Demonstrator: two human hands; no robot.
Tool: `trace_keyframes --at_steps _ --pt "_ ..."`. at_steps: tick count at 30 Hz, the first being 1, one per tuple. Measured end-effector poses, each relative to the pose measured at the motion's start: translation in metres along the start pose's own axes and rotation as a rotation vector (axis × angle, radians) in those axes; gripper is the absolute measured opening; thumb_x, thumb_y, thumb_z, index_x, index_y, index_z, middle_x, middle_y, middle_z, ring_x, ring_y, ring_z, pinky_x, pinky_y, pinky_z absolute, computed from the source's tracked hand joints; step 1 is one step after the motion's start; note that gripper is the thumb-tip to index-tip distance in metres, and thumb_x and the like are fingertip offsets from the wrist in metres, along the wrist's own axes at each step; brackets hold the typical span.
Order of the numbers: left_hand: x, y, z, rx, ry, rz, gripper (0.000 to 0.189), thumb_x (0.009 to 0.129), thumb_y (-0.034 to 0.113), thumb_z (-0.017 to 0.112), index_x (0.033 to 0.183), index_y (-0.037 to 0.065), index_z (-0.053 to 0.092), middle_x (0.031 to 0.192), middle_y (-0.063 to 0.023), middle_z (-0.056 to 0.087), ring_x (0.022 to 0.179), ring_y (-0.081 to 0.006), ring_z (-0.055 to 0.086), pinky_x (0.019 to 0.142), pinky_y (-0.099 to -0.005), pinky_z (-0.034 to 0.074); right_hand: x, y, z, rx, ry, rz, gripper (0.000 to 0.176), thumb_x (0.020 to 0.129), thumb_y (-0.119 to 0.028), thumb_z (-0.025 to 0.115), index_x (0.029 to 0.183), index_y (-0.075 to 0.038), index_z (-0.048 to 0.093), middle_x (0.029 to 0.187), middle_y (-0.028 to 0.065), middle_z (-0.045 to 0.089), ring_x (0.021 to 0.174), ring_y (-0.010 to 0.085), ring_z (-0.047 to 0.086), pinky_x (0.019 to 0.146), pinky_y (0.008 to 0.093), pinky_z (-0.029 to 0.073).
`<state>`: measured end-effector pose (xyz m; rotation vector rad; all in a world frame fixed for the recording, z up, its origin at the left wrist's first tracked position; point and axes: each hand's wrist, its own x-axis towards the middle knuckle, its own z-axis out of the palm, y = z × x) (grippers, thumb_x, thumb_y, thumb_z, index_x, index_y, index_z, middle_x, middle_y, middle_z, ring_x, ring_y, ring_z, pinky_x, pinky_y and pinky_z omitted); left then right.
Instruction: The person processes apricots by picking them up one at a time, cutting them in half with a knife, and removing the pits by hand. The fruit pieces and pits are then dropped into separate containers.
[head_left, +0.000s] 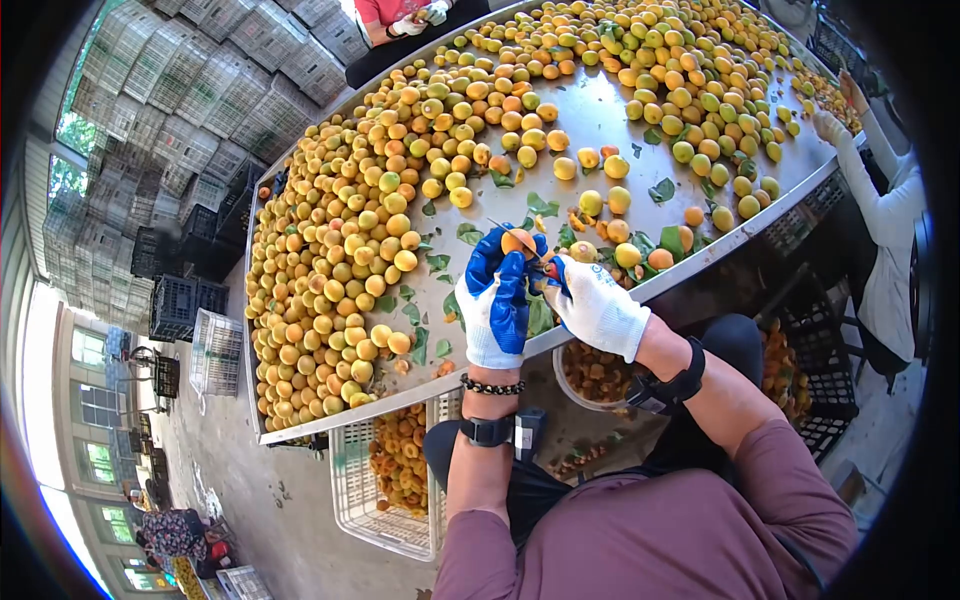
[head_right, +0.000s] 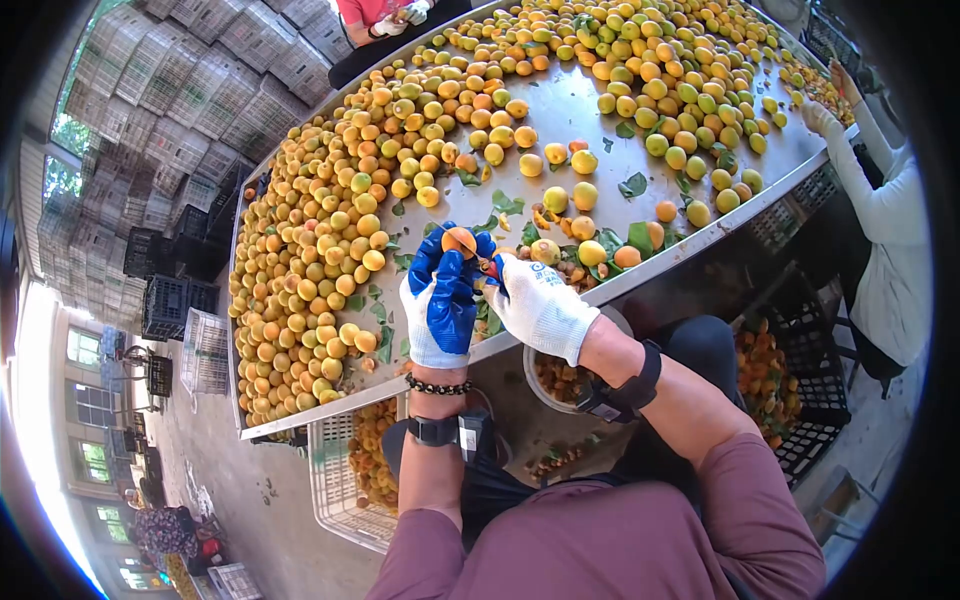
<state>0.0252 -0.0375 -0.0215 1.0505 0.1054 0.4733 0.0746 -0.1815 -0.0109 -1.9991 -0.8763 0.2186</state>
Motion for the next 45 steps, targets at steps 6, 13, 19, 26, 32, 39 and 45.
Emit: trace_keyframes --at_steps 6,13,19,26,32,39,45 --pt "-0.007 -0.002 0.013 -0.243 0.054 -0.088 0.03 0.1 0.022 0.057 0.12 0.0 0.06 0.106 -0.0105 0.067 0.097 -0.0244 0.067 0.089 -0.0361 0.054 0.0 -0.003 0.011 0.034 0.025 0.016 0.022 0.091 -0.015 0.061 0.103 0.003 0.054 0.082 0.0256 0.065 0.081 0.0431 0.066 0.068 0.0472 0.052" --pt "-0.004 -0.01 -0.001 0.15 0.14 -0.008 0.033 0.1 0.032 0.057 0.114 0.002 0.064 0.092 -0.0021 0.068 0.078 -0.0087 0.063 0.068 -0.0223 0.049 0.005 0.005 0.02 0.063 0.057 -0.048 0.023 0.091 -0.014 0.061 0.106 0.003 0.055 0.082 0.0249 0.066 0.08 0.0424 0.066 0.068 0.0464 0.052" --pt "-0.004 -0.006 -0.005 -0.063 0.149 -0.11 0.032 0.098 0.029 0.061 0.113 0.001 0.063 0.094 -0.0045 0.069 0.082 -0.0106 0.064 0.072 -0.0228 0.05 0.004 -0.001 0.021 0.028 0.019 0.029 0.016 0.092 -0.012 0.06 0.099 0.002 0.059 0.08 0.0246 0.066 0.08 0.0422 0.066 0.067 0.046 0.052" --pt "-0.006 0.001 -0.002 -0.052 0.121 -0.05 0.032 0.095 0.025 0.066 0.113 -0.001 0.061 0.097 -0.0099 0.069 0.085 -0.0188 0.069 0.078 -0.0305 0.056 0.003 -0.012 0.017 0.041 -0.048 0.073 0.016 0.091 -0.011 0.061 0.1 0.001 0.059 0.085 0.0237 0.067 0.085 0.0414 0.066 0.069 0.0465 0.052" --pt "-0.006 0.006 0.001 -0.114 0.217 -0.151 0.033 0.099 0.033 0.059 0.105 0.001 0.062 0.088 -0.0154 0.071 0.073 -0.0212 0.069 0.066 -0.0289 0.056 0.001 -0.001 0.035 0.016 0.007 -0.002 0.019 0.09 -0.013 0.06 0.099 0.003 0.054 0.081 0.0262 0.065 0.08 0.0441 0.065 0.068 0.0493 0.051" --pt "-0.008 -0.003 -0.013 0.098 0.197 0.023 0.021 0.096 0.023 0.063 0.098 0.001 0.066 0.087 -0.0062 0.067 0.076 -0.0194 0.066 0.072 -0.0342 0.056 0.011 0.015 0.042 0.468 -0.196 -0.031 0.025 0.095 -0.022 0.055 0.107 -0.002 0.063 0.089 0.0224 0.068 0.081 0.0328 0.065 0.079 0.0459 0.05" --pt "-0.017 0.014 -0.002 0.2 0.088 0.011 0.031 0.098 0.029 0.06 0.107 0.0 0.065 0.095 -0.005 0.066 0.085 -0.0144 0.063 0.077 -0.0288 0.051 0.001 -0.028 0.0 0.848 -0.412 0.46 0.033 0.1 -0.044 0.048 0.088 -0.013 0.054 0.063 -0.0005 0.047 0.046 0.0102 0.05 0.036 0.0252 0.039"
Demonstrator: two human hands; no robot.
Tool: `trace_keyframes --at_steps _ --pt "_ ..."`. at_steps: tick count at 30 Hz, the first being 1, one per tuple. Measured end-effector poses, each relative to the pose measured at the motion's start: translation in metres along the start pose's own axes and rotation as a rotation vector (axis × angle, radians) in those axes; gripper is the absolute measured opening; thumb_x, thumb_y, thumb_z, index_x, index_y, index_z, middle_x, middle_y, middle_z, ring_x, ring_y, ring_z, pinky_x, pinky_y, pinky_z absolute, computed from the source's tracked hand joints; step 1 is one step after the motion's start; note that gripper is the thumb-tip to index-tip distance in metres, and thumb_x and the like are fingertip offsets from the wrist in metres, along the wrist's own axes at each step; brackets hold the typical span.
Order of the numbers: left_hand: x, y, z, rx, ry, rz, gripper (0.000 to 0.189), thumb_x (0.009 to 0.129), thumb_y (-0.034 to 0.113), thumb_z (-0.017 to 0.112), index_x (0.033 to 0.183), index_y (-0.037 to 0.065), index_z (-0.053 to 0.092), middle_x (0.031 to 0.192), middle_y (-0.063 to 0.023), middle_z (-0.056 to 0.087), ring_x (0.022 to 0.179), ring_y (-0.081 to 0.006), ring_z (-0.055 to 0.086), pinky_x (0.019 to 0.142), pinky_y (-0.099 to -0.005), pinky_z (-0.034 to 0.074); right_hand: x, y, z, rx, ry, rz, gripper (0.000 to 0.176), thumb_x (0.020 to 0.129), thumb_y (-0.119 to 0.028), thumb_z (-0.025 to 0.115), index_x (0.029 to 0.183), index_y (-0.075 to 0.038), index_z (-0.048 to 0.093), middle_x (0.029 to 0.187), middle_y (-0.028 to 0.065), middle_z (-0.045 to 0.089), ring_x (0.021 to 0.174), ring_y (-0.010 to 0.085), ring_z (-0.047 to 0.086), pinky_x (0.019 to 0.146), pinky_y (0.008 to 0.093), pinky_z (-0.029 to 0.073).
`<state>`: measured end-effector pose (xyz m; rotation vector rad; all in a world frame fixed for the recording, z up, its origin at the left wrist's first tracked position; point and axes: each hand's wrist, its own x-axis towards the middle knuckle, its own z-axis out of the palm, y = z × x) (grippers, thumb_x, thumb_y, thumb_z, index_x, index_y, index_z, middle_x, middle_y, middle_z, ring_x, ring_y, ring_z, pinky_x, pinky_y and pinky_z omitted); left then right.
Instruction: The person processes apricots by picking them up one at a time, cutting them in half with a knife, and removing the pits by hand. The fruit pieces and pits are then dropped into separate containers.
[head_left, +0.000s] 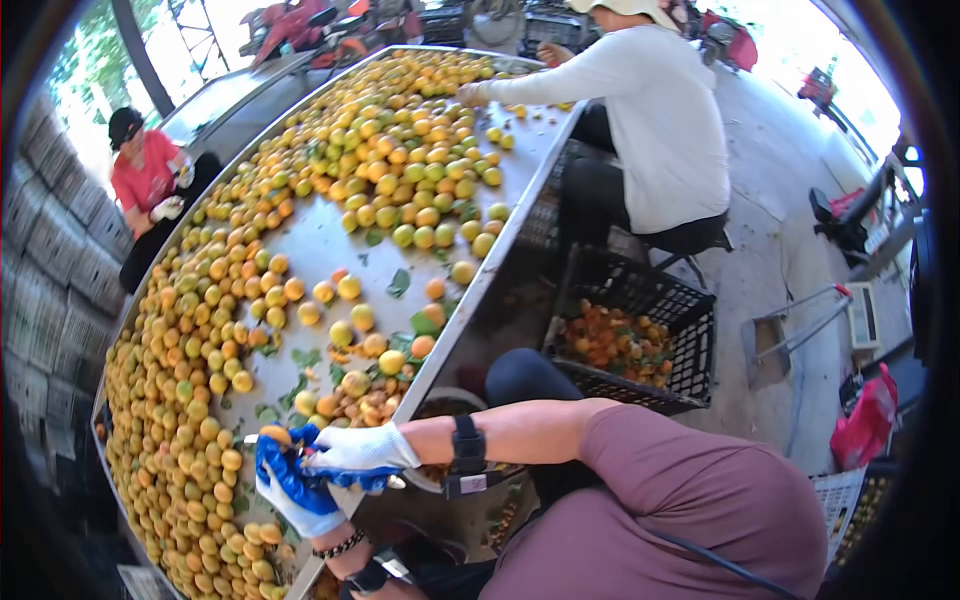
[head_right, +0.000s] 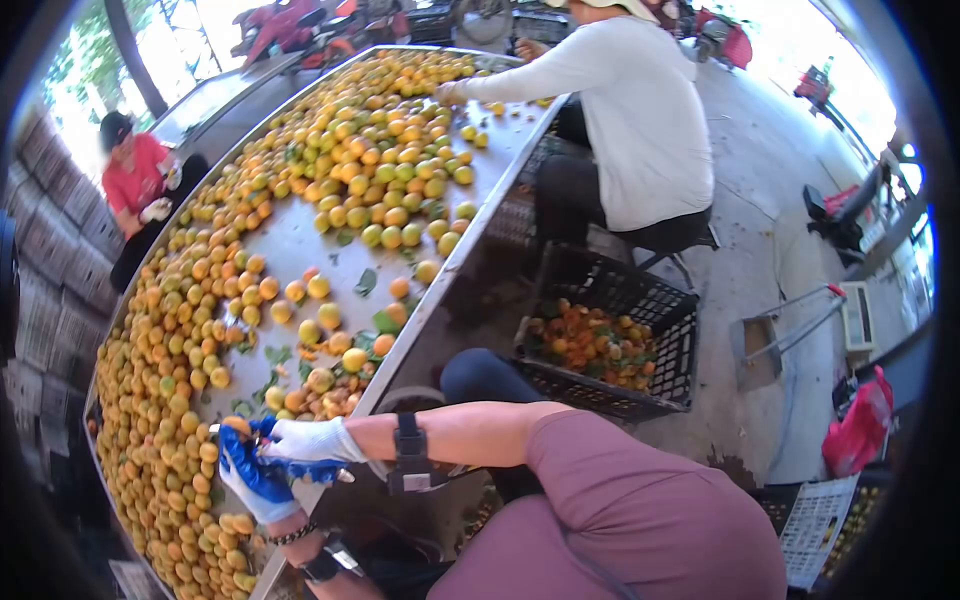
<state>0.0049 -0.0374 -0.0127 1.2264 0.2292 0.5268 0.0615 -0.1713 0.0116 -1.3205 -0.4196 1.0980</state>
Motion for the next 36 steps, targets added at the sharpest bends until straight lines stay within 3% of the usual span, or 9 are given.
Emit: trace_keyframes --at_steps 3,7,11,19,21,24,29,31,36 --pt "-0.004 0.003 0.005 -0.003 0.035 -0.003 0.038 0.099 0.032 0.058 0.115 -0.003 0.062 0.101 -0.0071 0.065 0.09 -0.0152 0.063 0.081 -0.0287 0.051 -0.001 -0.002 -0.001 0.054 -0.045 0.048 0.031 0.1 -0.042 0.05 0.091 -0.013 0.055 0.062 -0.0003 0.046 0.047 0.0114 0.047 0.038 0.0264 0.039" --pt "0.0 0.008 -0.002 -0.073 -0.053 -0.117 0.042 0.1 0.036 0.056 0.115 -0.002 0.062 0.101 -0.0099 0.067 0.09 -0.0178 0.064 0.083 -0.0296 0.051 0.031 0.034 0.002 -0.351 0.213 -0.45 0.03 0.095 -0.031 0.06 0.089 -0.001 0.063 0.072 0.0097 0.063 0.067 0.0197 0.06 0.065 0.0353 0.048" --pt "0.011 -0.002 -0.024 -0.131 0.082 0.012 0.035 0.1 0.035 0.055 0.109 0.001 0.059 0.092 -0.0084 0.066 0.081 -0.0164 0.063 0.078 -0.0307 0.053 0.019 0.012 -0.008 -0.212 0.353 -0.447 0.031 0.094 -0.029 0.06 0.095 0.002 0.063 0.08 0.0176 0.067 0.078 0.0283 0.066 0.074 0.0393 0.049" --pt "-0.002 -0.01 -0.003 0.491 0.01 0.209 0.028 0.1 0.023 0.058 0.114 -0.001 0.06 0.096 -0.0046 0.063 0.08 -0.0112 0.06 0.07 -0.0247 0.052 0.036 0.013 -0.026 -0.239 0.365 -0.368 0.039 0.092 -0.037 0.065 0.098 0.002 0.064 0.09 0.0159 0.068 0.084 0.0235 0.064 0.078 0.0366 0.05" --pt "-0.005 -0.006 -0.002 0.498 0.016 0.131 0.029 0.1 0.023 0.057 0.114 -0.002 0.06 0.095 -0.0062 0.064 0.081 -0.014 0.061 0.071 -0.0262 0.052 0.041 0.011 -0.03 -0.096 0.273 -0.343 0.038 0.092 -0.038 0.068 0.091 0.0 0.064 0.08 0.0038 0.064 0.076 0.0095 0.054 0.068 0.0304 0.047" --pt "-0.004 -0.012 -0.002 0.746 0.063 0.456 0.034 0.102 0.024 0.052 0.115 -0.006 0.058 0.098 -0.0123 0.066 0.083 -0.0213 0.062 0.075 -0.0323 0.051 0.036 0.009 -0.03 -0.116 0.248 -0.231 0.047 0.091 -0.044 0.066 0.105 0.0 0.062 0.097 0.0088 0.065 0.087 0.0151 0.059 0.077 0.0309 0.049" --pt "-0.008 -0.009 0.004 0.785 0.08 0.558 0.025 0.102 0.017 0.051 0.104 -0.006 0.06 0.088 -0.0118 0.063 0.074 -0.0161 0.058 0.062 -0.0283 0.049 0.043 0.016 -0.029 -0.057 0.143 -0.152 0.06 0.093 -0.051 0.061 0.122 0.001 0.055 0.112 0.0148 0.064 0.1 0.0218 0.061 0.084 0.0329 0.05" --pt "-0.009 -0.006 0.006 0.787 0.069 0.539 0.025 0.102 0.018 0.051 0.102 -0.006 0.06 0.085 -0.0125 0.063 0.072 -0.0153 0.057 0.061 -0.0284 0.047 0.035 0.012 -0.024 -0.033 0.3 -0.156 0.052 0.09 -0.05 0.067 0.107 -0.001 0.065 0.094 0.0065 0.065 0.086 0.0124 0.059 0.076 0.0286 0.05" --pt "-0.009 -0.02 0.004 0.406 0.087 0.373 0.031 0.102 0.024 0.053 0.109 -0.004 0.061 0.101 -0.0094 0.064 0.092 -0.0174 0.06 0.083 -0.032 0.049 0.028 0.01 -0.021 -0.083 0.263 -0.268 0.042 0.092 -0.042 0.067 0.101 -0.001 0.068 0.085 0.0032 0.067 0.078 0.0088 0.059 0.07 0.0283 0.051"
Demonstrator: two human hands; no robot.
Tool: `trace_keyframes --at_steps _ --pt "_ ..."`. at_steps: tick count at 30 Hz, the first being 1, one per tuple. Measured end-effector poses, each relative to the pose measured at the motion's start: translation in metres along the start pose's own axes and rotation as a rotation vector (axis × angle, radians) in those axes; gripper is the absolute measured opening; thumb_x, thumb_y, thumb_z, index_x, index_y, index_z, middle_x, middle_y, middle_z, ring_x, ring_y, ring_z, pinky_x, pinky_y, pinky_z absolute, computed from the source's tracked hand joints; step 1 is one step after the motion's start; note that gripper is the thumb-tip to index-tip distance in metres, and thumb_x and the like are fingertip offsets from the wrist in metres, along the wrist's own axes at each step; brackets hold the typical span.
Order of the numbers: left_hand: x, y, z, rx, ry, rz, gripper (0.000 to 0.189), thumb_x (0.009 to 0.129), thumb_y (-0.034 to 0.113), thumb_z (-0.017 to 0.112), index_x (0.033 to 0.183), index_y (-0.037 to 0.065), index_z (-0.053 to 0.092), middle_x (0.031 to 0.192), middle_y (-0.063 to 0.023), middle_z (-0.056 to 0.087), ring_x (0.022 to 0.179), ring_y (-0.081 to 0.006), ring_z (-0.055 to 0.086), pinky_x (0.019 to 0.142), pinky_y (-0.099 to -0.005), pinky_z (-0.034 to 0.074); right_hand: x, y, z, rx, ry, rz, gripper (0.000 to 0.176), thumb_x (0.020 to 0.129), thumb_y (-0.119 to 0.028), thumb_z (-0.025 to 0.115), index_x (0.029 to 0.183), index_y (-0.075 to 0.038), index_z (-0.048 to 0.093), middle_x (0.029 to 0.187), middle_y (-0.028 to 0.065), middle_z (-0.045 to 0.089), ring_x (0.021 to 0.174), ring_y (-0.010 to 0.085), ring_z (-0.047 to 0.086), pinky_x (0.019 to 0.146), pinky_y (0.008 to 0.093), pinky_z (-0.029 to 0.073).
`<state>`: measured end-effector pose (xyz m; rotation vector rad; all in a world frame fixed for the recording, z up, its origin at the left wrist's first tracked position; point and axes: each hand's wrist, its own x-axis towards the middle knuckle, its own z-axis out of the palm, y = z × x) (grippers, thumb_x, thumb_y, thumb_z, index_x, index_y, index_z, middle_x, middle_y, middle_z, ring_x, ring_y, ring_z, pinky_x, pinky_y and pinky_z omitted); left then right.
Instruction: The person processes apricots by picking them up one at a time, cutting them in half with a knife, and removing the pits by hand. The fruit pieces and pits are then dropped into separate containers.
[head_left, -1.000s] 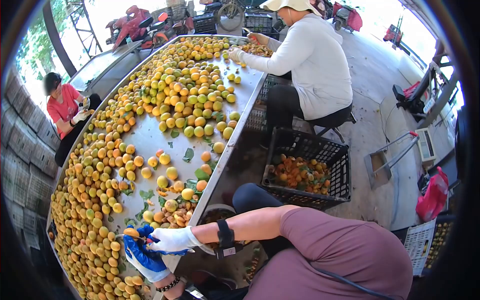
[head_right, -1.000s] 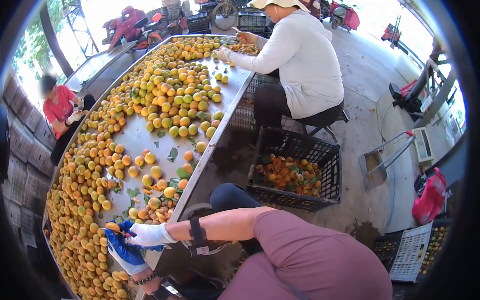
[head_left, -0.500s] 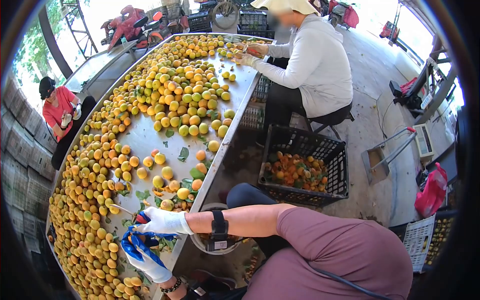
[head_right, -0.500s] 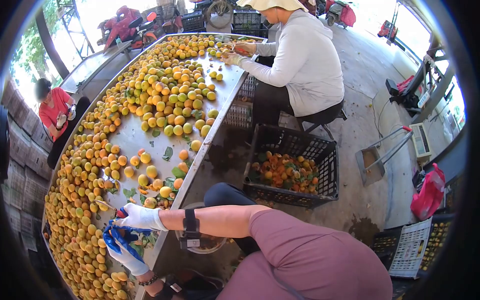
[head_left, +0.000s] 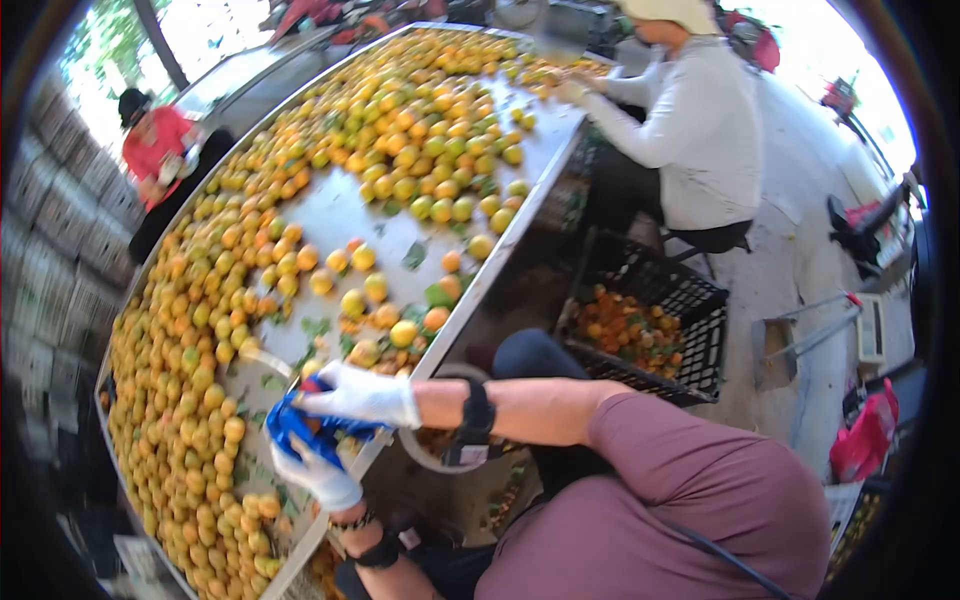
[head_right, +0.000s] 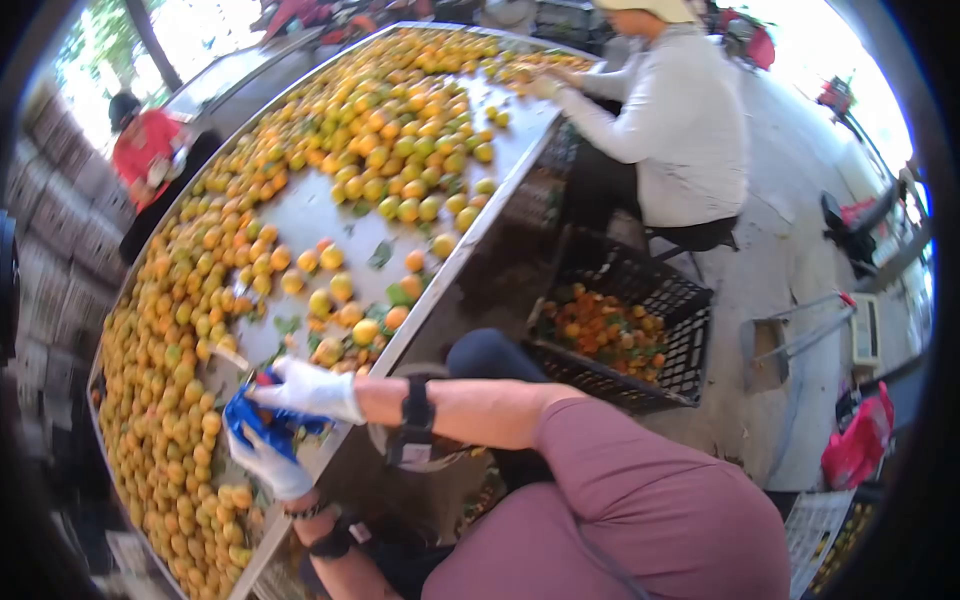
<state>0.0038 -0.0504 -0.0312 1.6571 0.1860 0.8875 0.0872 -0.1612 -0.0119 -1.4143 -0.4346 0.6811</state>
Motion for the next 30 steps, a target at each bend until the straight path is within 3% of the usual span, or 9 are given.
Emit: trace_keyframes --at_steps 1,3,5,10,15,22,27,29,30 --pt "-0.002 0.001 -0.001 -0.136 -0.009 -0.112 0.035 0.102 0.028 0.052 0.114 -0.004 0.061 0.108 -0.0086 0.063 0.098 -0.0194 0.06 0.09 -0.0339 0.049 0.002 0.004 0.001 0.0 -0.02 -0.043 0.037 0.093 -0.038 0.067 0.099 -0.002 0.069 0.083 0.0014 0.067 0.076 0.008 0.059 0.069 0.0282 0.051" --pt "-0.004 0.006 0.0 -0.269 0.028 -0.16 0.033 0.101 0.028 0.054 0.113 -0.002 0.062 0.109 -0.0081 0.063 0.099 -0.0186 0.06 0.09 -0.0341 0.049 0.005 0.013 0.003 0.08 -0.083 -0.131 0.031 0.094 -0.033 0.065 0.101 -0.003 0.069 0.085 -0.0018 0.067 0.074 0.006 0.058 0.067 0.0262 0.051" --pt "0.0 0.004 0.001 -0.3 0.121 -0.213 0.031 0.1 0.027 0.056 0.111 -0.001 0.063 0.107 -0.0075 0.063 0.096 -0.0168 0.06 0.088 -0.0322 0.05 0.0 0.007 0.008 0.15 -0.011 -0.15 0.028 0.092 -0.029 0.067 0.092 -0.001 0.068 0.077 -0.003 0.064 0.071 0.0047 0.055 0.064 0.0252 0.049" --pt "0.01 0.012 -0.006 -0.43 0.045 -0.41 0.04 0.101 0.038 0.05 0.11 0.0 0.062 0.097 -0.0078 0.064 0.082 -0.0179 0.065 0.068 -0.0278 0.054 -0.004 0.001 0.008 0.187 -0.016 -0.162 0.022 0.096 -0.022 0.065 0.101 -0.001 0.068 0.08 -0.0059 0.06 0.072 0.0009 0.05 0.06 0.0206 0.045" --pt "0.013 0.019 -0.009 -0.646 0.001 -0.484 0.043 0.101 0.041 0.05 0.12 0.003 0.058 0.11 -0.0076 0.064 0.093 -0.0178 0.065 0.073 -0.0283 0.056 -0.009 -0.006 0.007 0.071 -0.005 -0.2 0.02 0.096 -0.016 0.063 0.109 0.0 0.064 0.086 -0.0046 0.062 0.074 0.0018 0.053 0.065 0.0204 0.047" --pt "0.01 0.006 -0.008 -0.607 0.078 -0.478 0.043 0.101 0.039 0.049 0.119 0.001 0.059 0.102 -0.0088 0.067 0.081 -0.0152 0.066 0.067 -0.0256 0.053 -0.003 0.004 0.008 -0.149 0.115 -0.416 0.02 0.094 -0.011 0.06 0.111 0.0 0.061 0.09 0.0054 0.066 0.082 0.0084 0.057 0.076 0.0274 0.05" --pt "0.009 0.005 -0.016 -0.576 0.033 -0.411 0.042 0.101 0.036 0.051 0.12 0.0 0.059 0.101 -0.0104 0.067 0.076 -0.0161 0.067 0.065 -0.0261 0.054 -0.004 -0.006 0.002 -0.183 0.08 -0.408 0.019 0.093 -0.01 0.061 0.109 0.001 0.061 0.091 0.0064 0.067 0.084 0.0096 0.059 0.078 0.0283 0.051" --pt "0.007 0.006 -0.017 -0.429 0.006 -0.327 0.032 0.102 0.024 0.051 0.119 -0.001 0.061 0.098 -0.0082 0.066 0.075 -0.0107 0.063 0.063 -0.0232 0.052 -0.006 -0.015 -0.001 -0.323 0.053 -0.353 0.02 0.093 -0.009 0.062 0.11 0.0 0.061 0.093 0.0061 0.067 0.084 0.0095 0.059 0.078 0.029 0.051" --pt "0.008 0.013 -0.016 -0.398 0.008 -0.336 0.027 0.1 0.016 0.055 0.12 -0.001 0.06 0.095 -0.0061 0.064 0.068 -0.0074 0.059 0.058 -0.0207 0.049 0.0 -0.011 0.0 -0.313 0.072 -0.441 0.023 0.089 -0.011 0.066 0.109 0.0 0.062 0.089 0.0089 0.068 0.08 0.0145 0.064 0.076 0.0298 0.052"
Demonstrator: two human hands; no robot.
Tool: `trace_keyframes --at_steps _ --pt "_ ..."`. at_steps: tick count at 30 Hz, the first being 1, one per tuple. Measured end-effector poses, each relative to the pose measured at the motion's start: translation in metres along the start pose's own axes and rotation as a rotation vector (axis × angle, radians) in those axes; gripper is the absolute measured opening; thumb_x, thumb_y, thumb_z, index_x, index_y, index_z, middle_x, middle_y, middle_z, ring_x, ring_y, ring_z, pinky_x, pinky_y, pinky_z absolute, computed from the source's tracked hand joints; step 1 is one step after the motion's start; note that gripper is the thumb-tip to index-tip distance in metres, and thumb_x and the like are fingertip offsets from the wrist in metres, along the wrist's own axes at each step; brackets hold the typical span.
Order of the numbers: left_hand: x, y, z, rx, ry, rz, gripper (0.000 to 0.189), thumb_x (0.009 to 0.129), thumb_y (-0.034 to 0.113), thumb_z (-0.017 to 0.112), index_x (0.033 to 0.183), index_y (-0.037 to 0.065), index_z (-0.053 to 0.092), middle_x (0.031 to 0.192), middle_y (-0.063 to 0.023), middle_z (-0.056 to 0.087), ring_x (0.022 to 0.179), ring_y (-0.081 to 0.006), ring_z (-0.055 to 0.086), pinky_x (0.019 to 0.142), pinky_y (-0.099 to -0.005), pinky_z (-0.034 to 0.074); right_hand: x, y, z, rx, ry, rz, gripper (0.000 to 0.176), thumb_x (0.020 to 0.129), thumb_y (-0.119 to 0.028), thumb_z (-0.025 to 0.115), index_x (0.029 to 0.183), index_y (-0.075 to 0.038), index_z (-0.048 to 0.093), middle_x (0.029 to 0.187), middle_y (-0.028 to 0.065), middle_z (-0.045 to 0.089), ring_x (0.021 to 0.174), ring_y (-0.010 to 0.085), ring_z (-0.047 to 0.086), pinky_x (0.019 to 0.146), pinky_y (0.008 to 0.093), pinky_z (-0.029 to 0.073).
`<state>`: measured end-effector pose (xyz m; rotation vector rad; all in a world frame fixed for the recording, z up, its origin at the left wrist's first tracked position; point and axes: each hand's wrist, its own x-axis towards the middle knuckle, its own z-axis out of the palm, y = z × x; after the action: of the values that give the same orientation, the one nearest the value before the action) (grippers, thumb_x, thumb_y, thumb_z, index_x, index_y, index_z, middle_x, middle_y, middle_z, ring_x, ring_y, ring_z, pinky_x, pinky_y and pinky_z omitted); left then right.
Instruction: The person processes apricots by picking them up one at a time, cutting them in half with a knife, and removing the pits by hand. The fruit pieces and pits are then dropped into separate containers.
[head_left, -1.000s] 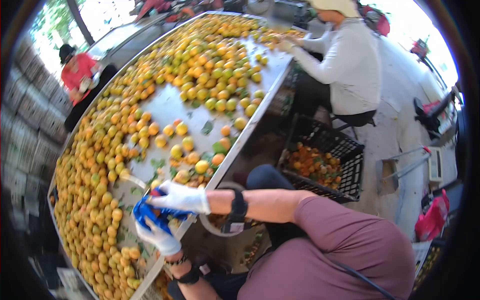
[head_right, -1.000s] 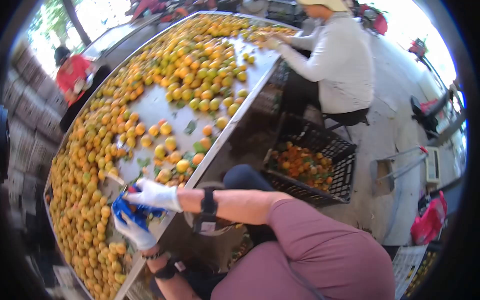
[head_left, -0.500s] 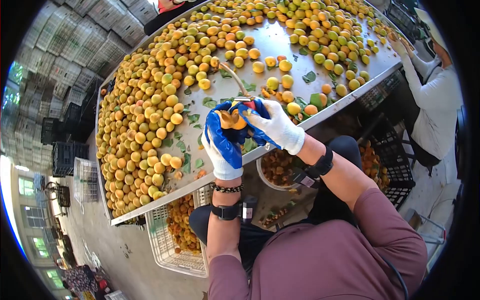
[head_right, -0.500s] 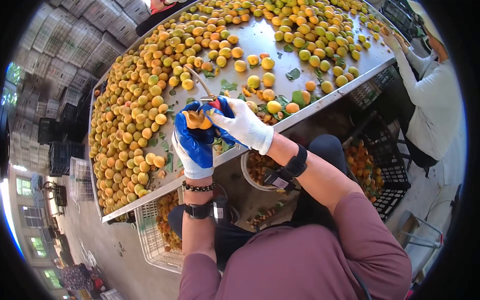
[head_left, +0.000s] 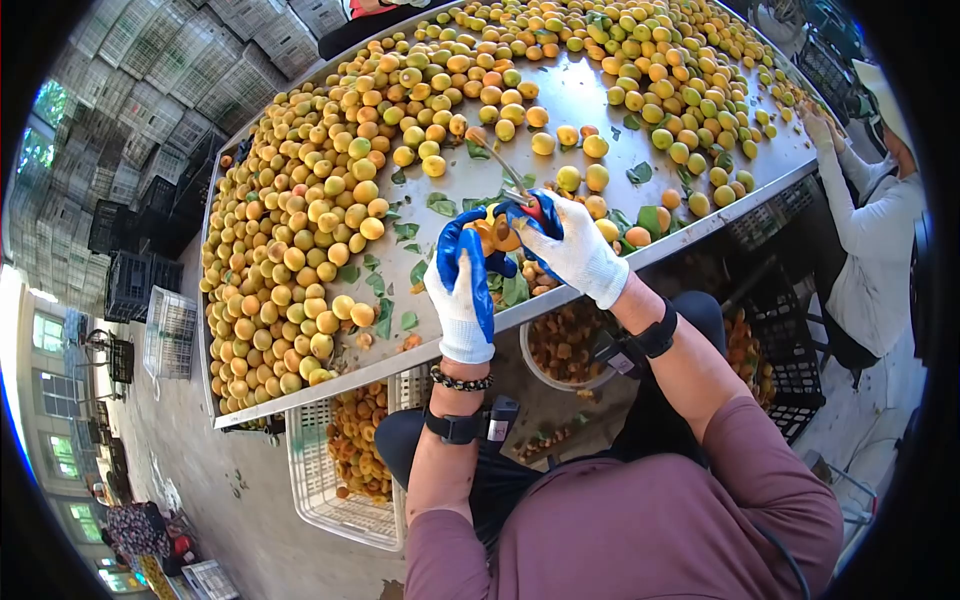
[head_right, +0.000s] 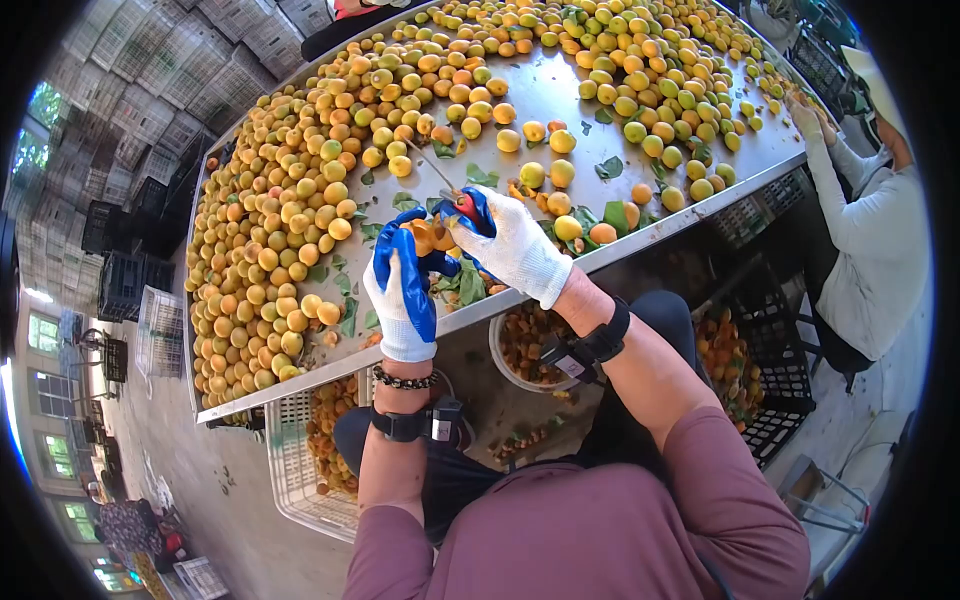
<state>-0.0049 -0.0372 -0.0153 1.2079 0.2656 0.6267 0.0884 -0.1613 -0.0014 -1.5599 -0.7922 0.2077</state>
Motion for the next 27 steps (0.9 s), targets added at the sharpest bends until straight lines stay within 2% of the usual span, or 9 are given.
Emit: trace_keyframes --at_steps 4,9,11,16,18,19,21,25,27 --pt "0.002 -0.002 -0.004 0.186 -0.064 -0.042 0.028 0.097 0.008 0.058 0.125 0.002 0.058 0.086 -0.0008 0.06 0.061 -0.0043 0.051 0.053 -0.0196 0.045 0.002 -0.005 -0.011 -0.235 0.069 -0.162 0.03 0.082 -0.016 0.074 0.107 -0.002 0.065 0.082 0.0176 0.067 0.075 0.0321 0.067 0.07 0.0342 0.053" --pt "0.0 -0.014 -0.004 0.314 -0.127 -0.109 0.029 0.099 0.01 0.055 0.126 0.001 0.056 0.088 -0.0016 0.061 0.063 -0.0058 0.055 0.055 -0.0197 0.046 0.004 -0.009 -0.022 -0.408 -0.116 -0.119 0.031 0.081 -0.02 0.073 0.107 -0.005 0.066 0.086 0.0175 0.068 0.079 0.0351 0.067 0.069 0.0378 0.053" --pt "0.006 -0.035 -0.015 0.544 -0.16 0.076 0.029 0.098 0.008 0.054 0.126 0.001 0.055 0.087 -0.002 0.061 0.063 -0.006 0.055 0.055 -0.0204 0.047 0.003 -0.009 -0.023 -0.522 -0.159 -0.165 0.03 0.082 -0.021 0.073 0.106 -0.006 0.067 0.086 0.0169 0.068 0.08 0.0355 0.067 0.069 0.0392 0.053" --pt "0.003 -0.029 -0.009 0.524 -0.174 0.088 0.023 0.094 0.002 0.054 0.116 -0.002 0.058 0.084 -0.003 0.062 0.062 -0.0071 0.056 0.055 -0.0217 0.047 0.004 -0.006 -0.023 -0.677 -0.163 -0.209 0.031 0.082 -0.023 0.072 0.107 -0.006 0.065 0.084 0.0161 0.068 0.079 0.035 0.068 0.068 0.0404 0.053" --pt "0.002 -0.024 -0.007 0.667 -0.143 -0.044 0.028 0.089 0.007 0.061 0.115 -0.001 0.06 0.093 -0.0145 0.068 0.078 -0.0204 0.065 0.074 -0.0322 0.052 0.006 -0.004 -0.024 -0.765 -0.229 -0.137 0.032 0.081 -0.025 0.073 0.104 -0.005 0.064 0.083 0.0168 0.068 0.079 0.0349 0.068 0.068 0.0403 0.053" --pt "0.002 -0.026 -0.008 0.666 -0.144 -0.045 0.028 0.089 0.007 0.061 0.115 -0.001 0.06 0.093 -0.0145 0.068 0.078 -0.0204 0.065 0.074 -0.0322 0.052 0.005 -0.005 -0.026 -0.766 -0.228 -0.136 0.032 0.081 -0.025 0.073 0.104 -0.005 0.064 0.083 0.0168 0.068 0.079 0.0349 0.068 0.068 0.0403 0.053" --pt "0.001 -0.03 -0.009 0.579 -0.159 0.083 0.02 0.093 0.002 0.057 0.113 -0.002 0.061 0.085 -0.003 0.063 0.064 -0.008 0.058 0.056 -0.0222 0.048 0.004 -0.008 -0.029 -0.719 -0.237 -0.15 0.034 0.079 -0.029 0.074 0.101 -0.005 0.063 0.081 0.0173 0.067 0.078 0.0349 0.068 0.068 0.0406 0.053" --pt "0.002 -0.022 -0.006 0.205 -0.108 -0.131 0.02 0.094 0.005 0.059 0.114 -0.001 0.061 0.088 -0.0037 0.064 0.065 -0.0091 0.059 0.059 -0.0222 0.05 0.004 -0.011 -0.031 -0.647 -0.239 -0.144 0.036 0.078 -0.03 0.076 0.099 -0.004 0.063 0.081 0.0175 0.067 0.076 0.0346 0.068 0.068 0.0397 0.053" --pt "0.001 -0.014 -0.004 0.147 -0.121 -0.128 0.021 0.095 0.009 0.06 0.114 -0.001 0.06 0.091 -0.0047 0.064 0.065 -0.01 0.06 0.061 -0.022 0.05 0.004 -0.006 -0.029 -0.476 -0.064 -0.099 0.037 0.076 -0.029 0.078 0.097 -0.002 0.063 0.081 0.0189 0.067 0.076 0.0357 0.067 0.068 0.0387 0.053"
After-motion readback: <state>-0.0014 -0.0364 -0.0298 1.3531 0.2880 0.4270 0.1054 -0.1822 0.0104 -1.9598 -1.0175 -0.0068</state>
